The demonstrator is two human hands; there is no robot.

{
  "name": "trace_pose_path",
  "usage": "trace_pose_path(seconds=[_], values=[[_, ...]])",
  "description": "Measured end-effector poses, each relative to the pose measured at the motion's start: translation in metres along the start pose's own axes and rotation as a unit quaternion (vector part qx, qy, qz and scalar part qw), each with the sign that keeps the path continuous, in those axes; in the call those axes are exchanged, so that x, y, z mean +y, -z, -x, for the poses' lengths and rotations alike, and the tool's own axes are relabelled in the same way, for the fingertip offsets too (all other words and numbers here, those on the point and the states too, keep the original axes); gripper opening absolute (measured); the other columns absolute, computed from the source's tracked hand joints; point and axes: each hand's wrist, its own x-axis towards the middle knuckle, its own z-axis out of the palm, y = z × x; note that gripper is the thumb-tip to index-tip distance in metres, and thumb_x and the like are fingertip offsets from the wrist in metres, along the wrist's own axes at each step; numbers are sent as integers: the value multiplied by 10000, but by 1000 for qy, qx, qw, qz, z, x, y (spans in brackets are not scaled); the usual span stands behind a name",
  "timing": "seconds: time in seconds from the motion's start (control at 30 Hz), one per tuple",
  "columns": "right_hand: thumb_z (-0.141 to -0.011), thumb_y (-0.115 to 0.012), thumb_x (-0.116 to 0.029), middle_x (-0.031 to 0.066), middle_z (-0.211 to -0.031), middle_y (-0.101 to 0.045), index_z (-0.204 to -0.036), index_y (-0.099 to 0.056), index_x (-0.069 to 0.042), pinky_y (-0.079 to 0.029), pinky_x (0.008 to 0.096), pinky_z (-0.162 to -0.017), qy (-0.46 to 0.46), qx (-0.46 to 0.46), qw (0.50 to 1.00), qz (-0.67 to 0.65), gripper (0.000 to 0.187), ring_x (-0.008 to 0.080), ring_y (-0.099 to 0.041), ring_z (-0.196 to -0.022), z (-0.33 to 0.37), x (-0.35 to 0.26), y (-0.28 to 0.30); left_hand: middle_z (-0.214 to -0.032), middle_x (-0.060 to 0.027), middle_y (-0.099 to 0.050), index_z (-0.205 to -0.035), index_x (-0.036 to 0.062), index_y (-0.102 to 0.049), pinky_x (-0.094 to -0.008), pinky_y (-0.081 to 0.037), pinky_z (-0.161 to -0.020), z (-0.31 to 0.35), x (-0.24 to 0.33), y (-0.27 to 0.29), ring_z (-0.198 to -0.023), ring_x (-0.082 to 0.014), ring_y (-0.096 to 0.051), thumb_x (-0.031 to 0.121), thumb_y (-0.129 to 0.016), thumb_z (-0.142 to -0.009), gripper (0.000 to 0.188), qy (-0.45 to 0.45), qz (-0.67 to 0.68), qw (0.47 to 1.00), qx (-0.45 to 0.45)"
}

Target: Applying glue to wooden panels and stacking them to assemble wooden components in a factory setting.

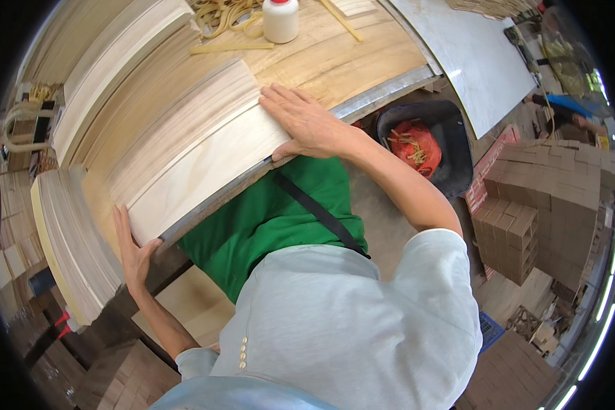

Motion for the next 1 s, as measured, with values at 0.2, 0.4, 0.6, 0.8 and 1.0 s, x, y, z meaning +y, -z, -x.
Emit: trace_pose_path(seconds=[0.2,0.4,0.6,0.8,1.0], values=[[-718,-747,-427,240,-1519,-246,-1439,-269,61,-188,446,-1172,28,-8,999,-21,993,350,-187,-1436,-10,5,-5,-1588,-167,-126,-1496,66,-277,-393,-142,-1181,0,-7,1,-1469,-275,-130,107,-735,-611,998,11,46,999,5],[-774,-740,-359,234,-1513,-269,-1432,-328,20,-224,426,-1158,37,2,999,-9,864,351,-234,-1418,-19,5,0,-1590,-162,-126,-1486,67,-298,-380,-155,-1175,1,-9,3,-1467,-271,-140,81,-748,-590,1003,28,77,997,4],[-871,-684,-241,133,-1282,-589,-1364,-487,-54,-430,337,-1007,-144,265,950,-81,563,250,-571,-1160,-15,109,66,-1592,-157,-116,-1493,74,-284,-382,-149,-1178,9,-11,5,-1465,-272,-138,59,-737,-583,1017,29,90,995,15],[-820,-727,-267,195,-1320,-538,-1390,-418,4,-448,378,-977,-138,278,942,-130,703,293,-524,-1220,-34,93,59,-1584,-161,-142,-1492,77,-283,-390,-142,-1179,2,10,4,-1463,-282,-140,99,-769,-601,1015,42,98,994,36],[-747,-790,-276,207,-1229,-587,-1313,-472,31,-470,370,-943,-169,281,912,-246,718,285,-563,-1161,-86,99,30,-1556,-175,-228,-1470,74,-334,-400,-180,-1167,-2,31,8,-1448,-306,-191,109,-781,-663,922,-9,16,999,48]])
